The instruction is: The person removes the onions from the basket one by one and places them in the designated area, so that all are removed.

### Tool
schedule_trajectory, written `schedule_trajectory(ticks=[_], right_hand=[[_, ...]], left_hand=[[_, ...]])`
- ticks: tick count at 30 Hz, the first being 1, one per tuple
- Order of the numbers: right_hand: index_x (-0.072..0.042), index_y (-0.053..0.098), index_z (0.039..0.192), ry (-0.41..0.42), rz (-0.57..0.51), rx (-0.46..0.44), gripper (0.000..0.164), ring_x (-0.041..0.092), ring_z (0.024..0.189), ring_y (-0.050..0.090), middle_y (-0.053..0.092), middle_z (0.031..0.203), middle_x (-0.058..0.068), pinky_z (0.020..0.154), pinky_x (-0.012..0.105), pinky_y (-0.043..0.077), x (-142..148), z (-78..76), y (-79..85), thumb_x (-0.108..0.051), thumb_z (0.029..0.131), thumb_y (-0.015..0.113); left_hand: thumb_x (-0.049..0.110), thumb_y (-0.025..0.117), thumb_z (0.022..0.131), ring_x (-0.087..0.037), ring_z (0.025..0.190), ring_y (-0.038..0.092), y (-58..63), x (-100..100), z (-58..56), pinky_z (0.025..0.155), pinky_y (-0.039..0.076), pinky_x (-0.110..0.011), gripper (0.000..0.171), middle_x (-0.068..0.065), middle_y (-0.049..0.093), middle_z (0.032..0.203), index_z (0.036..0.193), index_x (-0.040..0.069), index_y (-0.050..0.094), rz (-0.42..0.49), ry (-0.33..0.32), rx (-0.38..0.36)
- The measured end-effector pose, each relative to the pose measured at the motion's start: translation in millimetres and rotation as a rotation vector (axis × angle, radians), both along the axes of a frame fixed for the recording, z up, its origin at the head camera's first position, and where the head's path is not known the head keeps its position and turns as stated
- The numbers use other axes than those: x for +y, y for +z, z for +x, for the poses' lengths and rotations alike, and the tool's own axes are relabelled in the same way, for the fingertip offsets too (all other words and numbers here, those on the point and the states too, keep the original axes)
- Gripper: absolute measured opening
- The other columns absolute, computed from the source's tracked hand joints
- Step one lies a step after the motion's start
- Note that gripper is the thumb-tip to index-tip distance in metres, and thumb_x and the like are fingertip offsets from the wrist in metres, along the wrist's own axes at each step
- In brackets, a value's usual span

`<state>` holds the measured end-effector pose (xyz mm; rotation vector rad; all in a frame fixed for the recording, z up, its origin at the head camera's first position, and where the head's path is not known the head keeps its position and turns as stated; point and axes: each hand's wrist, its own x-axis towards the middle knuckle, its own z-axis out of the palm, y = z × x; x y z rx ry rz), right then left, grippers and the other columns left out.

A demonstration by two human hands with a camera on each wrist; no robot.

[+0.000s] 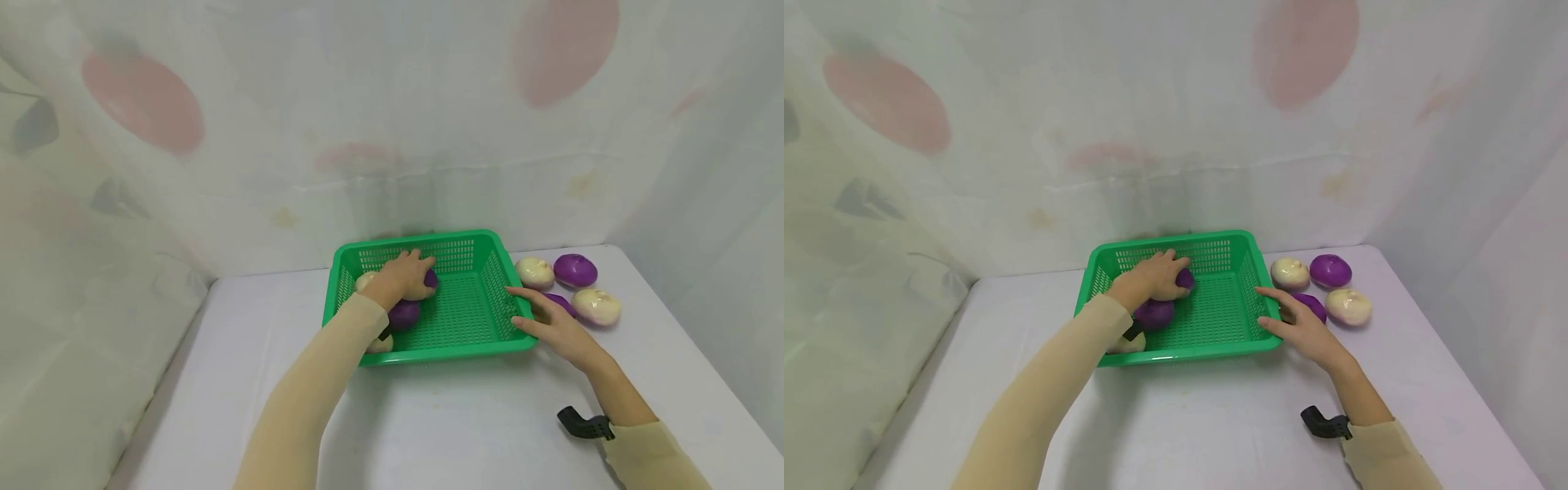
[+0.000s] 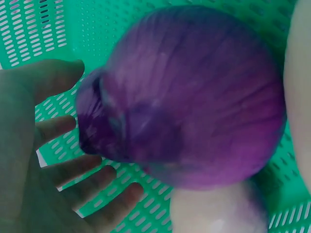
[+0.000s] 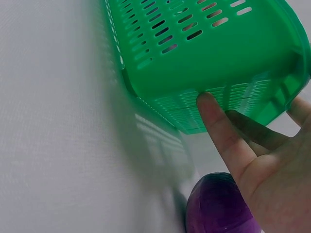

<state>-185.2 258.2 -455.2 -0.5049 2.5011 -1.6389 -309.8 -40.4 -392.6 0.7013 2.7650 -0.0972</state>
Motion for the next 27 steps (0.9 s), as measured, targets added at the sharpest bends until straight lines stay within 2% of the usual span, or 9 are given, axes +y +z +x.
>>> schedule_trajectory(ticks=[7, 14, 21, 27], right_hand=[[-0.016, 0.041, 0.155, 0.008, -0.01, 0.002, 0.056, 0.043, 0.149, 0.024, 0.028, 0.163, 0.017, 0.112, 0.07, 0.023, -0.4, -0.9, -0.9, -0.024, 0.104, 0.061], [-0.016, 0.04, 0.156, 0.014, -0.018, -0.002, 0.057, 0.044, 0.149, 0.023, 0.026, 0.164, 0.017, 0.112, 0.071, 0.024, 0.7, -0.8, -0.9, -0.024, 0.104, 0.061], [-0.017, 0.04, 0.156, 0.006, -0.006, -0.003, 0.056, 0.044, 0.15, 0.021, 0.026, 0.164, 0.016, 0.112, 0.071, 0.023, 2.7, -0.5, -0.6, -0.025, 0.104, 0.061], [-0.016, 0.04, 0.156, 0.004, -0.009, -0.01, 0.056, 0.043, 0.15, 0.021, 0.026, 0.164, 0.015, 0.113, 0.069, 0.023, 5.3, -0.3, -0.8, -0.025, 0.104, 0.06]], left_hand=[[0.046, 0.06, 0.1, -0.037, 0.144, 0.037, -8.6, 2.5, 0.1, 0.108, 0.043, -0.054, 0.07, -0.016, 0.03, 0.161, 0.16, 0.023, 0.032, -0.017, 0.017, -0.011], [0.04, 0.061, 0.1, -0.034, 0.138, 0.042, -8.0, 6.0, 1.0, 0.103, 0.047, -0.051, 0.064, -0.015, 0.036, 0.155, 0.158, 0.025, 0.037, 0.01, 0.02, -0.006], [0.042, 0.063, 0.099, -0.036, 0.143, 0.035, -3.0, 10.1, -0.5, 0.1, 0.048, -0.053, 0.066, -0.015, 0.03, 0.16, 0.157, 0.025, 0.038, 0.037, 0.011, 0.024], [0.047, 0.061, 0.099, -0.036, 0.144, 0.033, 4.0, 11.5, 2.7, 0.1, 0.047, -0.056, 0.067, -0.016, 0.027, 0.161, 0.157, 0.023, 0.039, 0.059, -0.053, 0.058]])
